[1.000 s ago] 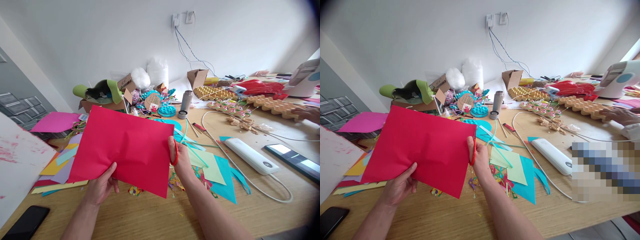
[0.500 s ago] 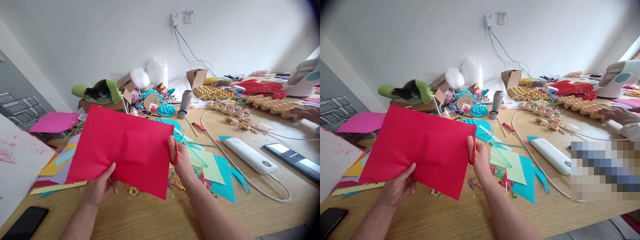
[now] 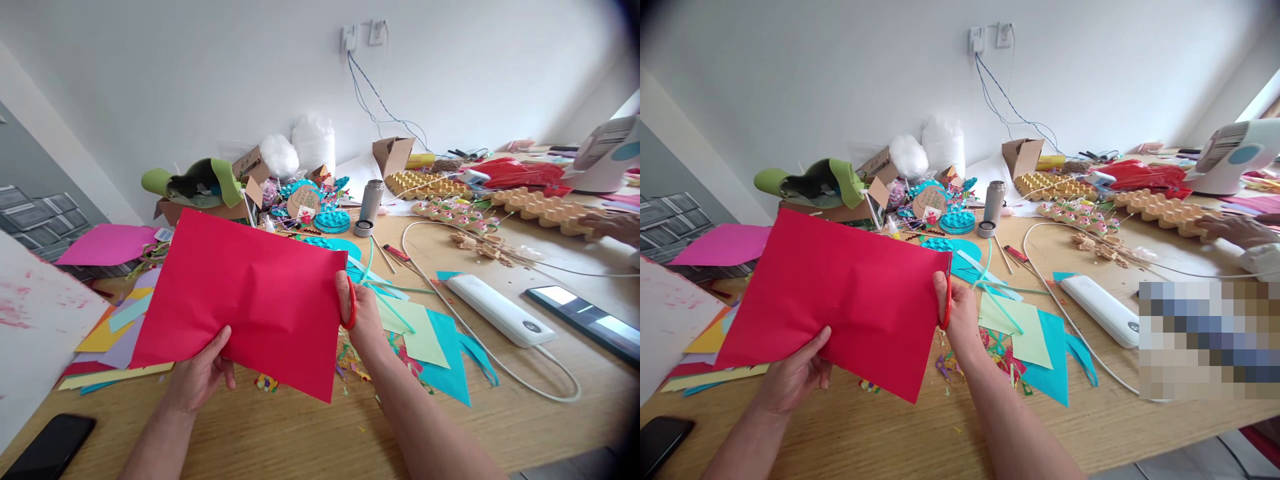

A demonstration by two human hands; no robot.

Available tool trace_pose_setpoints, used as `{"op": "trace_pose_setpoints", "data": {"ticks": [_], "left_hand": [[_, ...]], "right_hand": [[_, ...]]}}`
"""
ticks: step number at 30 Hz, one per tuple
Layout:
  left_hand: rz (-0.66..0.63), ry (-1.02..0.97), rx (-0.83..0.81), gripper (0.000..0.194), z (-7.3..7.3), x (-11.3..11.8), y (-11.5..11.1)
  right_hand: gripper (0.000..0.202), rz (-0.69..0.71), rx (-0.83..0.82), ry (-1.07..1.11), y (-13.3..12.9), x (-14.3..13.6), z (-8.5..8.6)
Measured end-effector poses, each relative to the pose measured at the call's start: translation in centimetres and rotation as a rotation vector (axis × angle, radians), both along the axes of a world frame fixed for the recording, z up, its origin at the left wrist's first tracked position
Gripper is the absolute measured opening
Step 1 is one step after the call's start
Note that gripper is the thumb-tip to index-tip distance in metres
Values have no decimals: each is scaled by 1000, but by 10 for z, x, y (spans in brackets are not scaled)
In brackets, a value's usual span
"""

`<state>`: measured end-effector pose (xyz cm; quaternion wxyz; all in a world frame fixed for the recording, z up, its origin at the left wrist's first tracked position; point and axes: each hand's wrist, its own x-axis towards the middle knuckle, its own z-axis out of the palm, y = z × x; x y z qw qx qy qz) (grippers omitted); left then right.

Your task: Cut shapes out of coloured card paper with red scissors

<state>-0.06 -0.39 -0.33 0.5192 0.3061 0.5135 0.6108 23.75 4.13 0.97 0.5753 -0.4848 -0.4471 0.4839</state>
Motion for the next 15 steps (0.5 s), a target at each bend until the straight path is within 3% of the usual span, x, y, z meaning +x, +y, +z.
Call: {"op": "trace_pose_setpoints", "data": {"ticks": [15], "left_hand": [[30,-7,-4,42,2,2,0]], "right_hand": [[56,7,-25,-50,2,2,-2]]}}
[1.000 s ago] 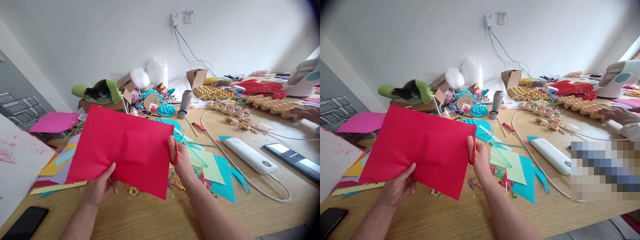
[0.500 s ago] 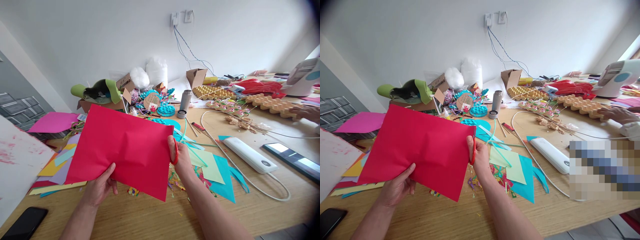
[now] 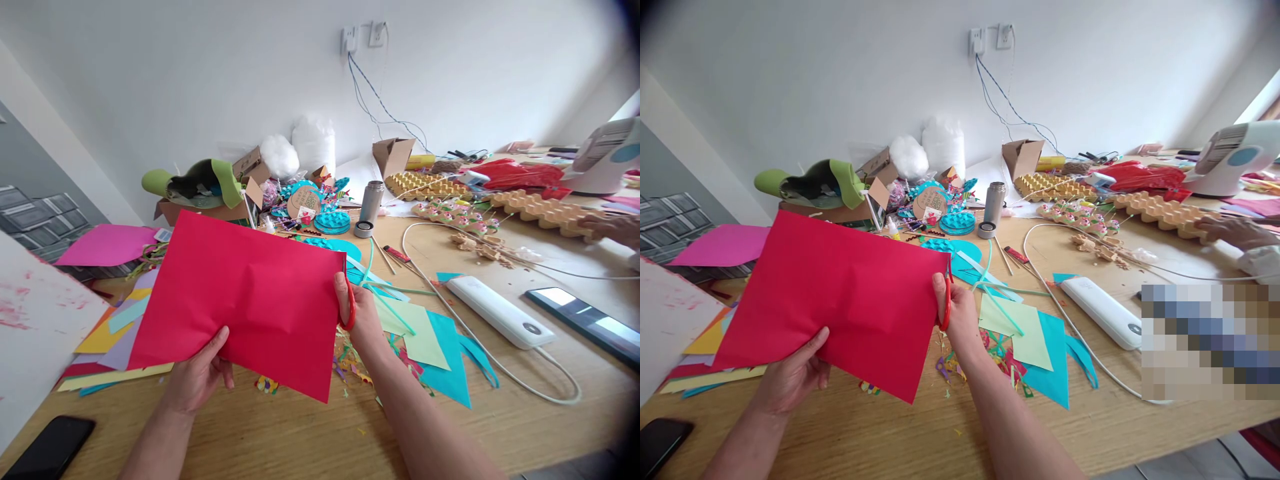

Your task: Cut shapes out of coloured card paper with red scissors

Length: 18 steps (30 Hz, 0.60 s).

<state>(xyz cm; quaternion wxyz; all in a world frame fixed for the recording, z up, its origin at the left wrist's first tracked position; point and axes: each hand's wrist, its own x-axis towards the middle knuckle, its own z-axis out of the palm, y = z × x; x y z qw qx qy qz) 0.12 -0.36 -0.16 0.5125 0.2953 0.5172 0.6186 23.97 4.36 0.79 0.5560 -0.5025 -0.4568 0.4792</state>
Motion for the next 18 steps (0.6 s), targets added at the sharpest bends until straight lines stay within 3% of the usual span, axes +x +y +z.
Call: {"op": "trace_pose_setpoints", "data": {"ticks": [18], "left_hand": [[21,2,-5,39,-1,1,0]], "right_hand": [[57,0,16,-28,1,1,-2]]}}
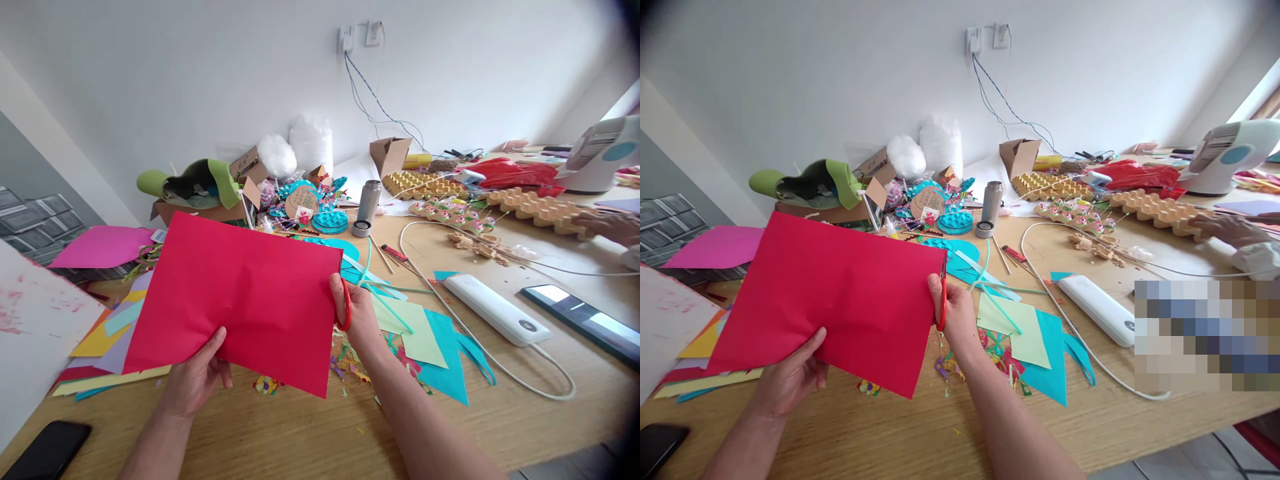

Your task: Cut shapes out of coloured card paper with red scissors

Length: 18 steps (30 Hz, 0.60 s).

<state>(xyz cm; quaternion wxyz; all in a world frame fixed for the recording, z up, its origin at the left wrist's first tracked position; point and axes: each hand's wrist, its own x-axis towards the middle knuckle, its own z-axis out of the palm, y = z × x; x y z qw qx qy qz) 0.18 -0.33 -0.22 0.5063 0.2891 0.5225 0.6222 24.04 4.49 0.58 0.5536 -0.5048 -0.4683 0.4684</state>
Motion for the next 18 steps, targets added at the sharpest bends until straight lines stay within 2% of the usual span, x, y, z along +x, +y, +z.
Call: {"op": "trace_pose_setpoints", "data": {"ticks": [9,18], "left_hand": [[-15,20,22,41,-2,-1,1],[9,8,24,39,0,0,0]], "right_hand": [[54,18,-19,10,1,0,-2],[54,33,34,-13,0,0,-2]]}}
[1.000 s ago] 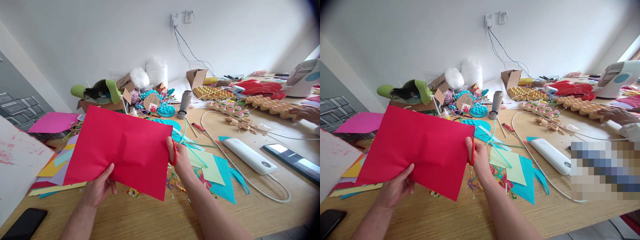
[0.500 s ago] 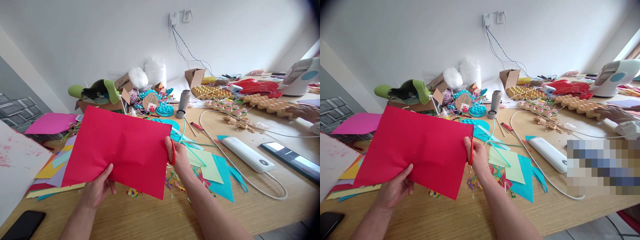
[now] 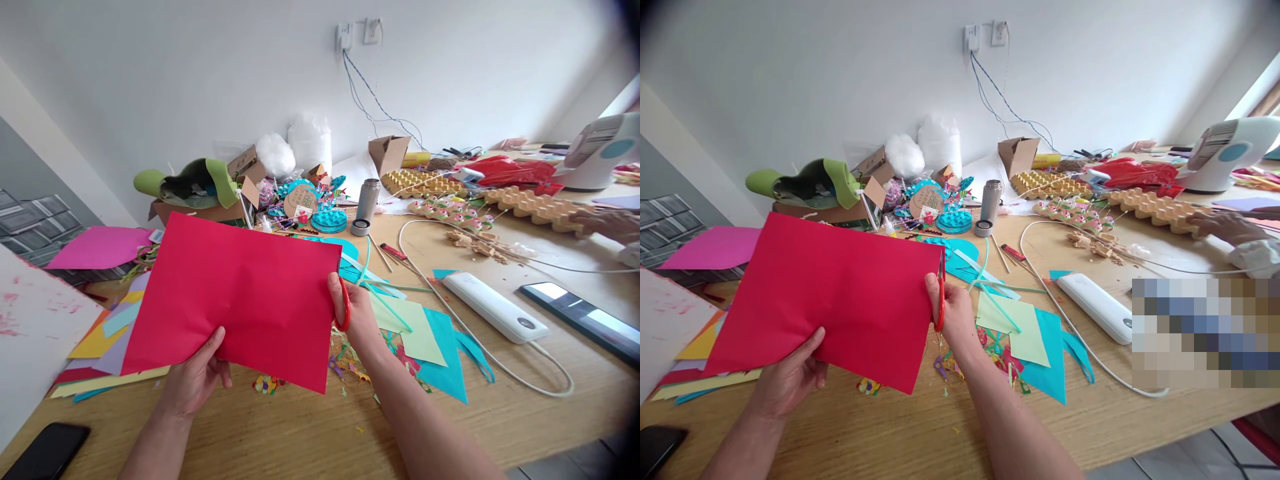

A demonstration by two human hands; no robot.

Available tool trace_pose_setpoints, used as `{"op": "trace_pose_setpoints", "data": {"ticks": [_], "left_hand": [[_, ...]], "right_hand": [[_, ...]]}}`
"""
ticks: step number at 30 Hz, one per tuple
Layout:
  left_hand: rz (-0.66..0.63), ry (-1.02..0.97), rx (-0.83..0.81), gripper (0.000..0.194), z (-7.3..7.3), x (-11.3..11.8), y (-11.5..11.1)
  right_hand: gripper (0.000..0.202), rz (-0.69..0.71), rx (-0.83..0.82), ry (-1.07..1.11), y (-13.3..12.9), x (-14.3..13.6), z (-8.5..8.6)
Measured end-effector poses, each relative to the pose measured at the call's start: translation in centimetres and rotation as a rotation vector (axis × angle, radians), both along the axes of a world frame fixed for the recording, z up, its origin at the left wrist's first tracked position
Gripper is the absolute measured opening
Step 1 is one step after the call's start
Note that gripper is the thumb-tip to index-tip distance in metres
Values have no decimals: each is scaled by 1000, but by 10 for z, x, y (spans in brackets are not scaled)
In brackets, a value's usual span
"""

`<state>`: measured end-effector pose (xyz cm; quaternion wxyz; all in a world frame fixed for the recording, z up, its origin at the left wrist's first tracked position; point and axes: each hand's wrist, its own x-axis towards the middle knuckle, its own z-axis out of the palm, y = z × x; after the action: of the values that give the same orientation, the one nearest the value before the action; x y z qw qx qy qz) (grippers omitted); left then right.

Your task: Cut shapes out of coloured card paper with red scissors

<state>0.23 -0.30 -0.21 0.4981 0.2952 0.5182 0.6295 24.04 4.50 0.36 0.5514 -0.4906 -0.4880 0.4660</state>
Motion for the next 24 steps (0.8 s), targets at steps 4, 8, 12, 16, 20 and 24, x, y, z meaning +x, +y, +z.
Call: {"op": "trace_pose_setpoints", "data": {"ticks": [4,8,12,16,20,24], "left_hand": [[-9,11,4,39,-1,-1,0],[-16,17,5,41,-3,-3,0],[-15,18,10,44,-4,-3,0],[-23,26,3,47,-5,-2,-1],[-37,43,2,44,-6,-3,-1],[-43,55,16,42,-6,-4,0]], "right_hand": [[53,7,13,-11,-1,-1,2],[54,31,21,2,-1,0,0],[54,13,22,4,3,2,-5],[54,-19,12,-1,4,4,-3],[55,-38,18,0,3,4,2],[55,-35,24,-2,4,4,2]]}}
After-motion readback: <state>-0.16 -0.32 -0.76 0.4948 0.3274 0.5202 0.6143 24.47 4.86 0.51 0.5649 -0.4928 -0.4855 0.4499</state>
